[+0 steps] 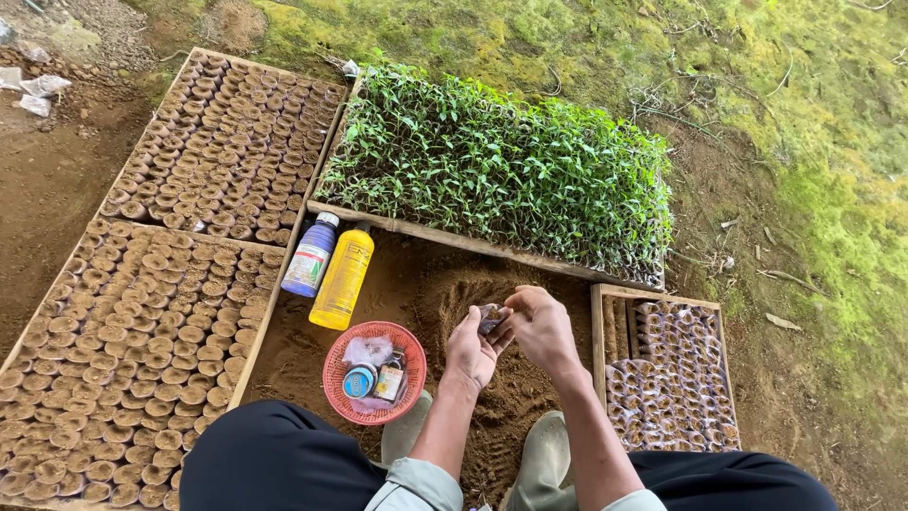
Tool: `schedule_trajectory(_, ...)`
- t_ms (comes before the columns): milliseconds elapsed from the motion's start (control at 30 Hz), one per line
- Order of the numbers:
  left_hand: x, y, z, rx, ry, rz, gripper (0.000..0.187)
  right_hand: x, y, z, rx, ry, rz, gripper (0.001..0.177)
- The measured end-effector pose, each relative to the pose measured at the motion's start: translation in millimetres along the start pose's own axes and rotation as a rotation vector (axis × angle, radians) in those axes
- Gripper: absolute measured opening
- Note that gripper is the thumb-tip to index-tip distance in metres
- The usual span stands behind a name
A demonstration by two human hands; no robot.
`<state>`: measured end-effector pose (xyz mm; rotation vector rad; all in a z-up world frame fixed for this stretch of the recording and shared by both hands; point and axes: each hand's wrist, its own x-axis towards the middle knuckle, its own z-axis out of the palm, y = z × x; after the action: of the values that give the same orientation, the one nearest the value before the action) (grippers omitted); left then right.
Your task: Transplanting young seedlings by wrapping their roots in soil using small sheets and placing them into a seedling tray.
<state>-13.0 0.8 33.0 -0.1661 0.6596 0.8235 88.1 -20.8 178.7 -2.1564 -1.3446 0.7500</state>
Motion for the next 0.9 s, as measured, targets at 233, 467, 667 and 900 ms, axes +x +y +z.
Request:
schedule_trajectory(233, -3.7, 0.7, 1.4, 0.006, -0.011, -0.025, 0.036, -1.1, 25.2, 17.3, -0.128, -0.075, -0.237, 0.013)
schedule_trajectory(467, -8.5, 5.7, 2.8, -0.002, -0.023, -0.011, 0.029, -5.1, 19.1, 12.7, -0.065, -0.162, -0.188, 0.010)
schedule_trajectory(667, -1.2, 6.2, -3.9, -0.027, 0.003, -0.016, 0.029, -1.5, 19.0, 13.7, 0.048, -0.104, -0.189, 0.013)
schedule_trajectory(900, 7.0, 18.3, -13.6, -0.058, 0.051, -0.022, 0.035, 29.2, 109.2, 50.5, 0.207, 0.083, 0.167, 0.020)
